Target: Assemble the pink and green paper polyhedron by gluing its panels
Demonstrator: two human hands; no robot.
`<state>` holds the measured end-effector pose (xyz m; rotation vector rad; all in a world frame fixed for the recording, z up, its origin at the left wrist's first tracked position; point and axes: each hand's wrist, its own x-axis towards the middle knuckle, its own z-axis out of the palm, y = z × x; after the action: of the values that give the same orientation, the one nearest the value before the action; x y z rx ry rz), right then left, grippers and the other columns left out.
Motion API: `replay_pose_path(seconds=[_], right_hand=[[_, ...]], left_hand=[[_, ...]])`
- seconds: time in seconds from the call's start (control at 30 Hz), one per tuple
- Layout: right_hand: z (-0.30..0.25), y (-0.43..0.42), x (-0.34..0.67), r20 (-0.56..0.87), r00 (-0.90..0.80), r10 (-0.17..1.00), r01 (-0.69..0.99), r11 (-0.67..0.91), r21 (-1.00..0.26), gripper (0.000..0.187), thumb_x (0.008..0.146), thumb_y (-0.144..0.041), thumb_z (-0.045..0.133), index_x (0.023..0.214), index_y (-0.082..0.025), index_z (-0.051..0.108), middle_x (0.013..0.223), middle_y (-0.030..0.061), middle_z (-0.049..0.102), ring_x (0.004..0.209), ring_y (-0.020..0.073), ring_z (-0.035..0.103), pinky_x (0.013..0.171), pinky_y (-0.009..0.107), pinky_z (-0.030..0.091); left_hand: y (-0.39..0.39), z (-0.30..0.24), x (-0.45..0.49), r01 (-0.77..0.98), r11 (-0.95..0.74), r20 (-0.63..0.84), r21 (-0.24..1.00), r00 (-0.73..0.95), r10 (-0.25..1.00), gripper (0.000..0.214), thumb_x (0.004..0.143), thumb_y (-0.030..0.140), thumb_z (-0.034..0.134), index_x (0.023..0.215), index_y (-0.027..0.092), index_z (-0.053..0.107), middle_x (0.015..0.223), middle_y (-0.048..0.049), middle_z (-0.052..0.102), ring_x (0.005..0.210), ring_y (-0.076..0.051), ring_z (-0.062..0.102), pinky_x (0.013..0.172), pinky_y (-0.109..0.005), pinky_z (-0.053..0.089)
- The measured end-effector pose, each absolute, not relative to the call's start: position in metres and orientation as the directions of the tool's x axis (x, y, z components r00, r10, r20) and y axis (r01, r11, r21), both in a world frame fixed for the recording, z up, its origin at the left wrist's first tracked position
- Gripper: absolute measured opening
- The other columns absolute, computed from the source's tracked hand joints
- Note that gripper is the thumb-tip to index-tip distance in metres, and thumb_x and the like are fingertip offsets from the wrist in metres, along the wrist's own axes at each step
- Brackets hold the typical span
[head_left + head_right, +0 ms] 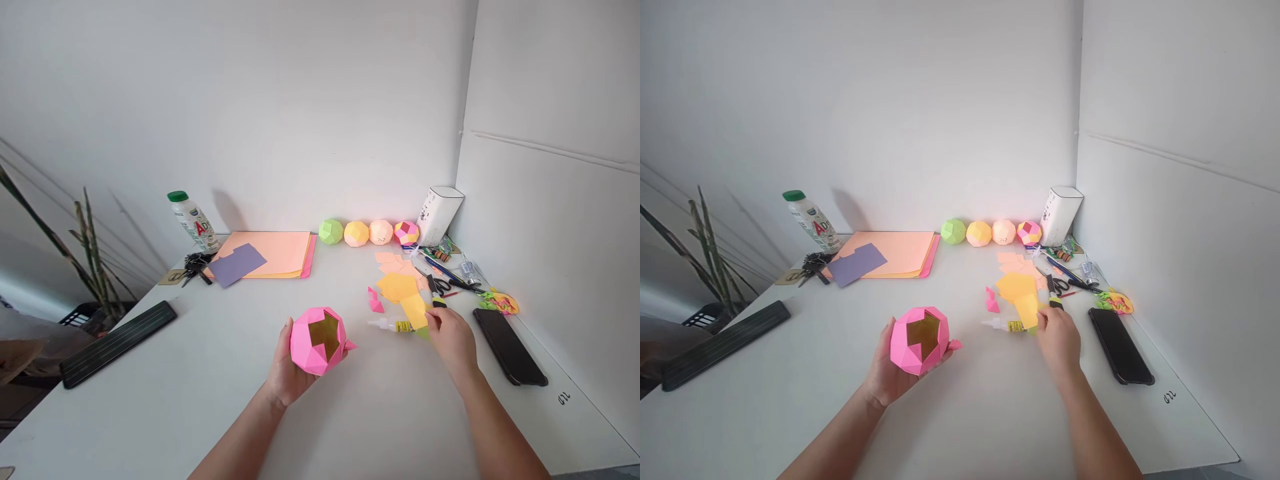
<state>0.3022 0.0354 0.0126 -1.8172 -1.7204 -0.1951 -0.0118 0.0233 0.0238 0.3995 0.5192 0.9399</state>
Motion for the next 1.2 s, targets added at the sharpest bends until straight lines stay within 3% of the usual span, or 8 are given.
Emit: replay_pose_path(seconds=[0.1,0.2,0.3,0.43,0.53,0.67,1.0,1.2], right_hand=[[0.011,0.038,0.305,0.507,0.160,0.847,0.947,0.014,-0.321,0.023,0.082,-0.017,0.046,0.067,-0.019,0.063,0.069,0.0135,0.065,0.067,0.0288,0.060,0.056,0.038,0.045],[0.015,0.036,0.293,0.540,0.100,0.836,0.941,0.098,-0.325,0.025,0.086,-0.020,0.044,0.074,-0.018,0.066,0.085,0.0166,0.069,0.083,0.0314,0.062,0.071,0.044,0.050],[0.021,0.028,0.272,0.575,0.011,0.818,0.909,0.232,-0.347,0.024,0.091,-0.026,0.045,0.083,-0.019,0.067,0.090,0.0134,0.070,0.092,0.0281,0.063,0.086,0.043,0.052],[0.023,0.009,0.240,0.553,-0.089,0.828,0.707,0.444,-0.551,0.016,0.093,-0.027,0.051,0.091,-0.020,0.065,0.091,0.0097,0.070,0.086,0.0237,0.066,0.075,0.039,0.058],[0.019,-0.003,0.222,0.410,-0.147,0.900,0.626,0.406,-0.665,0.020,0.090,-0.033,0.058,0.106,-0.021,0.063,0.107,0.0111,0.068,0.090,0.0241,0.067,0.070,0.037,0.061],[0.016,-0.008,0.216,0.307,-0.187,0.933,0.586,0.357,-0.727,0.017,0.089,-0.034,0.062,0.099,-0.021,0.064,0.107,0.0111,0.066,0.095,0.0249,0.067,0.077,0.039,0.061],[0.015,-0.007,0.215,0.350,-0.308,0.885,0.462,0.460,-0.758,0.009,0.089,-0.023,0.060,0.085,-0.022,0.068,0.096,0.0093,0.065,0.087,0.0222,0.067,0.074,0.036,0.057],[0.020,-0.007,0.214,0.086,-0.272,0.958,0.370,0.186,-0.910,0.008,0.085,-0.027,0.063,0.081,-0.021,0.067,0.101,0.0090,0.064,0.093,0.0231,0.065,0.080,0.037,0.054]], left_hand=[[0.024,0.024,-0.011,-0.655,0.525,-0.232,0.543,0.484,0.844,0.065,0.087,0.066,0.042,0.116,0.012,0.064,0.108,-0.0157,0.071,0.109,-0.036,0.065,0.110,-0.054,0.034],[0.024,0.024,-0.011,-0.652,0.514,-0.201,0.558,0.494,0.846,0.066,0.088,0.067,0.040,0.115,0.012,0.064,0.107,-0.0166,0.071,0.107,-0.037,0.065,0.108,-0.056,0.034],[0.024,0.024,-0.010,-0.643,0.512,-0.180,0.570,0.511,0.841,0.068,0.089,0.068,0.037,0.115,0.012,0.064,0.107,-0.0168,0.070,0.106,-0.038,0.065,0.107,-0.056,0.034],[0.022,0.022,-0.005,-0.633,0.531,-0.168,0.563,0.541,0.824,0.070,0.088,0.069,0.036,0.117,0.011,0.064,0.107,-0.0176,0.070,0.107,-0.038,0.064,0.107,-0.055,0.033],[0.019,0.019,-0.002,-0.632,0.562,-0.172,0.533,0.570,0.804,0.070,0.086,0.070,0.040,0.114,0.011,0.065,0.107,-0.0175,0.071,0.108,-0.037,0.064,0.108,-0.054,0.033],[0.016,0.016,0.000,-0.638,0.592,-0.172,0.493,0.595,0.785,0.067,0.085,0.069,0.045,0.111,0.011,0.067,0.106,-0.0166,0.071,0.107,-0.037,0.064,0.107,-0.055,0.033],[0.014,0.013,0.001,-0.640,0.616,-0.166,0.460,0.620,0.767,0.068,0.083,0.071,0.046,0.110,0.013,0.069,0.106,-0.0165,0.072,0.110,-0.036,0.063,0.106,-0.053,0.035],[0.015,0.015,0.002,-0.643,0.614,-0.148,0.457,0.626,0.766,0.067,0.083,0.070,0.048,0.109,0.012,0.068,0.100,-0.0165,0.073,0.106,-0.036,0.065,0.102,-0.051,0.039]])
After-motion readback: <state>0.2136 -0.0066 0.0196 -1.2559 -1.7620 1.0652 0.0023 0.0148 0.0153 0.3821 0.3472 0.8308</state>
